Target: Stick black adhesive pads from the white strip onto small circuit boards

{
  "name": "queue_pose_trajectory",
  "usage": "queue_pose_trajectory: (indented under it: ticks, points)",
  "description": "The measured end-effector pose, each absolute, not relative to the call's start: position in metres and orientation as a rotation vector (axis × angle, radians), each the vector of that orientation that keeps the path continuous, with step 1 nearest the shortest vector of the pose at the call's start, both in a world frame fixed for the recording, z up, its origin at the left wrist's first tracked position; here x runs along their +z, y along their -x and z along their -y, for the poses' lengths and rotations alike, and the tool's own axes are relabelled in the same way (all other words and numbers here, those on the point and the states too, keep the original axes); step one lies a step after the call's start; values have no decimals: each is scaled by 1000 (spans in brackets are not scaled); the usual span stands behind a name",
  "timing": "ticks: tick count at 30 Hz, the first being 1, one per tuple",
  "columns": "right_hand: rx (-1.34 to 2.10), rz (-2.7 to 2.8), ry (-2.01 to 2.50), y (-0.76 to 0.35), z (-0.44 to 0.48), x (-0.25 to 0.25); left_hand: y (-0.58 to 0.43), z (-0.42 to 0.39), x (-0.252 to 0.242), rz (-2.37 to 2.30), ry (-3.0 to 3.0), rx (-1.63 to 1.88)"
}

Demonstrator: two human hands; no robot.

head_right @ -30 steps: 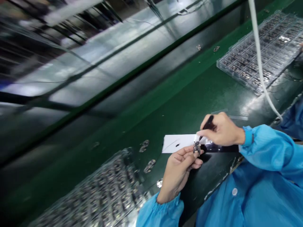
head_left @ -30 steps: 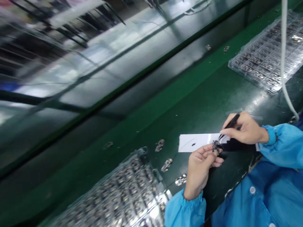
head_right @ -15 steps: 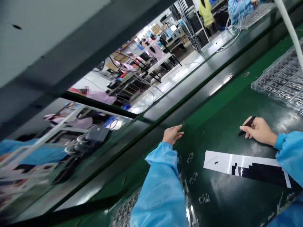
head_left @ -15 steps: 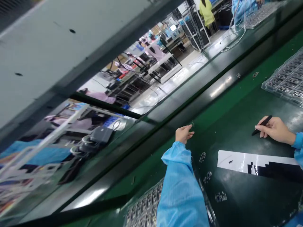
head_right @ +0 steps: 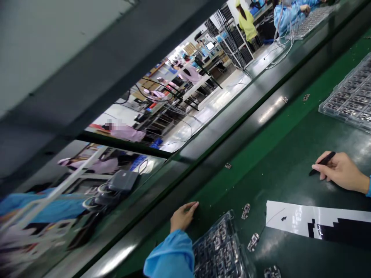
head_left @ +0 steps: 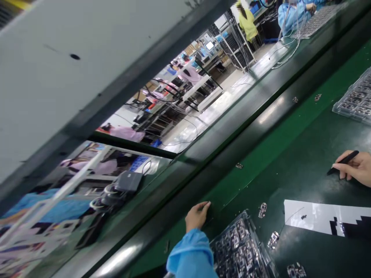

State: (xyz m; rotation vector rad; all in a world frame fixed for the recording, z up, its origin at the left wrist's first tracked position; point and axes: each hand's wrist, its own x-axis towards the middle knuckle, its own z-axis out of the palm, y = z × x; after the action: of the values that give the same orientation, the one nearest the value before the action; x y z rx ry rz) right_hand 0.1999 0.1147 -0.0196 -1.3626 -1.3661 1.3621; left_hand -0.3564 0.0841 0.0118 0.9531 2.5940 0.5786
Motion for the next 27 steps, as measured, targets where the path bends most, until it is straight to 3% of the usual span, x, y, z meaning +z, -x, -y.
queue_pose_trajectory:
  ticks: [6,14,17,21,27]
  points:
    - [1293,1420,1353,-209,-114,-25,335,-90,28,-2556,-690,877]
    - [1387,1351,1305,-205,-120,-27,227,-71,80,-2105,-674,1225]
    - [1368,1280,1304,-199,-123,-13,169,-44,93,-1957,-751,1152]
    - [1443,1221,1166,-201,-132,-4,94,-4,91,-1993,-1468,703]
    - [1572,1214,1115,-232,-86,12,-12,46,39,-1401,-2166,513]
